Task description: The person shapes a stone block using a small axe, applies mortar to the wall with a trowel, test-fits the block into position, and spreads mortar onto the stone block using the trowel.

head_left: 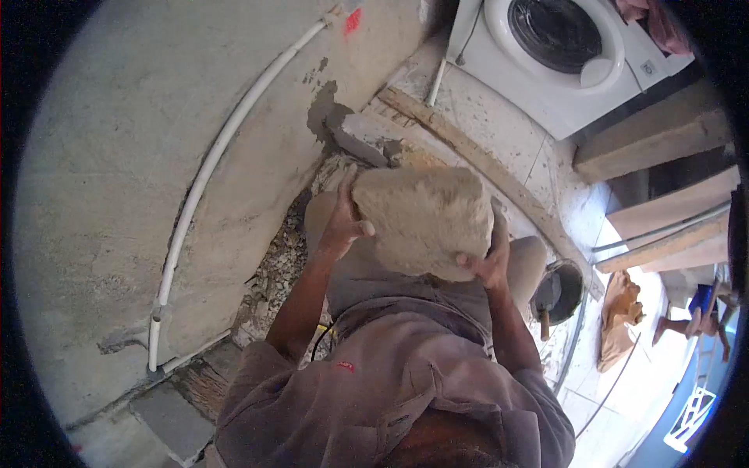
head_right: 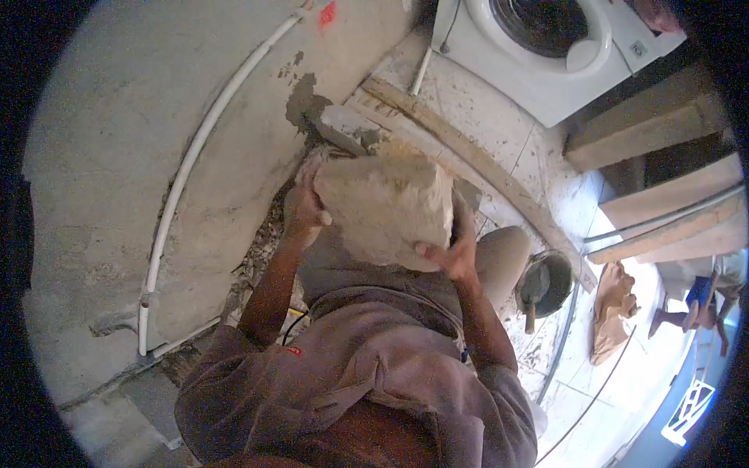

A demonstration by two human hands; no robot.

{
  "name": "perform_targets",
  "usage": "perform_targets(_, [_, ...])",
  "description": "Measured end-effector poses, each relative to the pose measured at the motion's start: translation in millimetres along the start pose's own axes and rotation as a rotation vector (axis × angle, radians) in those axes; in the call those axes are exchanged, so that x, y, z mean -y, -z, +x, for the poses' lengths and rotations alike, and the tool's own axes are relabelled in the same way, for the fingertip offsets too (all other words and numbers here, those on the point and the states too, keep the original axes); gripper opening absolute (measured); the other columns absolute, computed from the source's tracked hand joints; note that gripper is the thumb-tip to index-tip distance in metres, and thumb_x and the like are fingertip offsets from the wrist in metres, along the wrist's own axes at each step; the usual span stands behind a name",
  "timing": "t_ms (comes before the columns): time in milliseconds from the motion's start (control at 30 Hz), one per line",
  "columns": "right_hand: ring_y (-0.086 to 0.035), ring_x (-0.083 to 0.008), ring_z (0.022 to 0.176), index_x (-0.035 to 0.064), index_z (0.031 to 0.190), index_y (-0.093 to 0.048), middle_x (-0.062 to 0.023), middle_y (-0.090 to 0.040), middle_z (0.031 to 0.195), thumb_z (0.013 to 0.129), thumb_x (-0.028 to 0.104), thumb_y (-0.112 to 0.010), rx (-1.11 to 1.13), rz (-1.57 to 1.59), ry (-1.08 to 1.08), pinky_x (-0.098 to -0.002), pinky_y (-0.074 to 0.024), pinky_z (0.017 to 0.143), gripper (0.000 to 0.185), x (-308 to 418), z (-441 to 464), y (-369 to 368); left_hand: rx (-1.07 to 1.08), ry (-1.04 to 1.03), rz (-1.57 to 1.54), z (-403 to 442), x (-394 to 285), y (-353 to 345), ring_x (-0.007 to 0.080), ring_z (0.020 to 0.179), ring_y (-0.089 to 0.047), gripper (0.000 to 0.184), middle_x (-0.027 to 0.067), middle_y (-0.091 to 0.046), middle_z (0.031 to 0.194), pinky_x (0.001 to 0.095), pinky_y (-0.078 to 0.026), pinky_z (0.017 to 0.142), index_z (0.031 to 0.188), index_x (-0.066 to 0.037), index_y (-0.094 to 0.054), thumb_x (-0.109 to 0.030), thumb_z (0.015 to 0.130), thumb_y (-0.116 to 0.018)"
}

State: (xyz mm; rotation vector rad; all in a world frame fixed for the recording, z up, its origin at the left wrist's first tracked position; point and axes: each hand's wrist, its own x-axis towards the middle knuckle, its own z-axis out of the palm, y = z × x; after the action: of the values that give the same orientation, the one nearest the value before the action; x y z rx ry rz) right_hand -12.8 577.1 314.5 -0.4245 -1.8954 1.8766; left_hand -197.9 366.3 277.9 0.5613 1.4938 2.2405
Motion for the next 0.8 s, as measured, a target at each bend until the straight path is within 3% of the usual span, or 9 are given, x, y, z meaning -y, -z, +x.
perform_targets(100, [-0.041,-0.0271,0.121,-0.0001,0.138,-0.028,-0.0136,-0.044,0.129,0.050,0.030,-0.087,0.030,0.157,-0.109,-0.0376,-0.0325,0.102,0.110,-14.2,13.0,-23.6,0.079,0.180,0.232,-10.7,17.3,29.5,0.0272,0.120,-0.043,0.102,0.0116,-0.048,0.124,0.0385,-0.038,0.098,0.134,0.000,-0.032,-0.031,0.053,-0.087])
perform_targets(167, [-0.041,-0.0270,0.121,0.0010,0.138,-0.028,-0.0135,-0.044,0.130,0.054,0.032,-0.086,0.060,0.230,-0.132,-0.0377,-0.0319,0.102,0.107,-28.6,22.4,-38.4,-0.262,0.308,0.068,4.7,-60.0,-1.0,0.0274,0.119,-0.045,0.113,0.0127,-0.047,0.123,0.0379,-0.039,0.098,0.136,-0.001,-0.029,-0.033,0.046,-0.090])
perform_targets(267, [-0.041,-0.0298,0.123,0.0031,0.141,-0.024,-0.0165,-0.041,0.135,0.069,0.042,-0.077,0.222,0.236,-0.349,-0.0398,-0.0332,0.102,0.097,-56.3,44.1,-48.5,-0.089,-0.067,0.478,22.3,-107.2,-5.3,0.0287,0.115,-0.048,0.110,0.0166,-0.047,0.125,0.0388,-0.041,0.096,0.135,0.001,-0.031,-0.035,0.049,-0.089])
perform_targets(333, [-0.043,-0.0323,0.123,0.0033,0.142,-0.022,-0.0204,-0.040,0.137,0.081,0.050,-0.064,0.512,-0.407,-0.163,-0.0434,-0.0360,0.100,0.087,-93.5,54.4,-44.3,-0.034,-0.169,0.648,34.5,-132.5,-6.2,0.0301,0.115,-0.049,0.108,0.0183,-0.047,0.125,0.0395,-0.042,0.096,0.134,0.001,-0.032,-0.036,0.050,-0.088])
perform_targets(367, [-0.049,-0.0274,0.117,0.0036,0.131,-0.043,-0.0154,-0.048,0.130,0.084,0.034,-0.066,0.560,-0.270,-0.497,-0.0408,-0.0409,0.096,0.061,-124.8,50.5,-41.8,0.027,-0.198,0.923,39.9,-146.3,-7.0,0.0321,0.116,-0.048,0.107,0.0205,-0.046,0.125,0.0410,-0.041,0.097,0.135,0.001,-0.031,-0.035,0.051,-0.087])
perform_targets(467, [-0.052,-0.0317,0.113,0.0072,0.126,-0.049,-0.0159,-0.053,0.124,0.079,0.040,-0.067,0.991,-0.983,-0.752,-0.0438,-0.0431,0.093,0.060,-196.4,19.2,-31.3,0.117,-0.184,1.302,56.0,-150.5,9.3,0.0355,0.119,-0.045,0.108,0.0234,-0.045,0.126,0.0434,-0.038,0.099,0.136,0.001,-0.029,-0.034,0.053,-0.087])
perform_targets(600, [-0.056,-0.0318,0.107,0.0103,0.116,-0.058,-0.0143,-0.062,0.110,0.076,0.039,-0.067,0.917,-0.991,-0.583,-0.0459,-0.0448,0.089,0.051,-308.3,-57.2,15.4,0.154,-0.009,1.487,73.1,-121.1,48.3,0.0363,0.122,-0.043,0.106,0.0241,-0.043,0.129,0.0445,-0.035,0.101,0.138,-0.001,-0.027,-0.033,0.055,-0.085])
perform_targets(667, [-0.061,-0.0313,0.099,0.0116,0.116,-0.057,-0.0145,-0.063,0.108,0.076,0.035,-0.065,1.280,-1.317,-0.631,-0.0462,-0.0482,0.083,0.047,-323.1,-61.5,6.6,0.187,0.071,1.537,75.8,-101.5,67.1,0.0363,0.121,-0.043,0.105,0.0241,-0.043,0.129,0.0443,-0.034,0.102,0.138,-0.001,-0.026,-0.033,0.056,-0.084])
perform_targets(800, [-0.063,-0.0339,0.092,0.0105,0.114,-0.056,-0.0156,-0.062,0.106,0.076,0.031,-0.064,0.827,-1.185,-0.826,-0.0462,-0.0515,0.076,0.044,-332.4,-78.5,10.9,0.201,0.179,1.492,66.2,-43.1,135.7,0.0365,0.122,-0.042,0.106,0.0242,-0.041,0.131,0.0445,-0.034,0.102,0.140,-0.001,-0.024,-0.035,0.058,-0.082])
